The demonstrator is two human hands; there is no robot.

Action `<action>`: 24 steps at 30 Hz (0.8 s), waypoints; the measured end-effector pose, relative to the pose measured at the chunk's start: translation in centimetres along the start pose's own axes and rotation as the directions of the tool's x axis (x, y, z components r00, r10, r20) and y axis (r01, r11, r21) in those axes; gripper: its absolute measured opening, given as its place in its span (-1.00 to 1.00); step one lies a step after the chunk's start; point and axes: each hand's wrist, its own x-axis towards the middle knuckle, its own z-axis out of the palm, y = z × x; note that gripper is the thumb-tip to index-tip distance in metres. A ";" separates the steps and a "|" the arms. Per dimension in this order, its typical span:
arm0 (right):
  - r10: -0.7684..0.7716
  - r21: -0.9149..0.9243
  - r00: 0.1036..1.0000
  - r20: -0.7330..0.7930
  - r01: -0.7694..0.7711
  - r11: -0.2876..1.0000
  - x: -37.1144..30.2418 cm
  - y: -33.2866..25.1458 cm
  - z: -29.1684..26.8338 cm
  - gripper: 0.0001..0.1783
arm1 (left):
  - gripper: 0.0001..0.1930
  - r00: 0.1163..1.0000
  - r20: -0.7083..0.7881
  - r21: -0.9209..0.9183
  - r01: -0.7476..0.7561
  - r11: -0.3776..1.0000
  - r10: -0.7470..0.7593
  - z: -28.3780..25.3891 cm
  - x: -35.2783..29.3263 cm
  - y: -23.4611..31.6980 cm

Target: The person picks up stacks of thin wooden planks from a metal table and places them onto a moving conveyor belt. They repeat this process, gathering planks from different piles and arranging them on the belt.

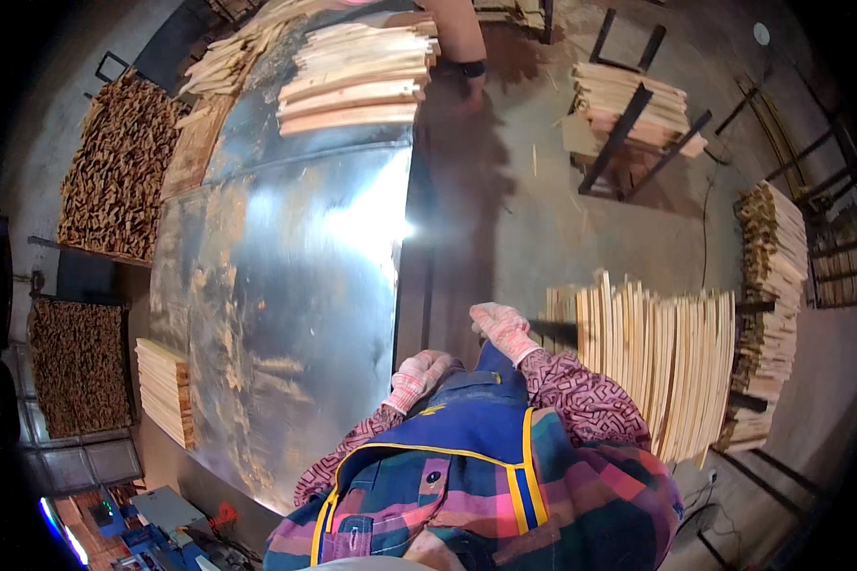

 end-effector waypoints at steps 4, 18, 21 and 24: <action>-0.081 0.101 0.993 -0.080 0.089 0.991 6.7 -5.7 -5.9 -0.51 | -0.62 0.980 -0.070 0.047 -0.186 0.981 0.189 -4.2 7.4 6.9; -0.028 0.330 0.954 -0.298 0.131 0.935 27.1 -17.0 -16.9 -0.53 | -0.35 0.799 -0.599 -0.017 0.044 0.999 -0.045 -22.6 33.6 18.1; -0.182 -0.007 0.959 -0.217 0.185 0.983 31.3 -24.9 -16.5 -0.50 | -0.22 0.729 -0.656 -0.103 0.174 0.979 -0.198 -27.7 41.2 19.3; -0.329 -0.416 0.936 -0.127 0.251 0.874 38.6 -31.3 -19.1 -0.47 | -0.15 0.583 -0.716 -0.219 0.335 0.916 -0.385 -30.9 47.4 19.2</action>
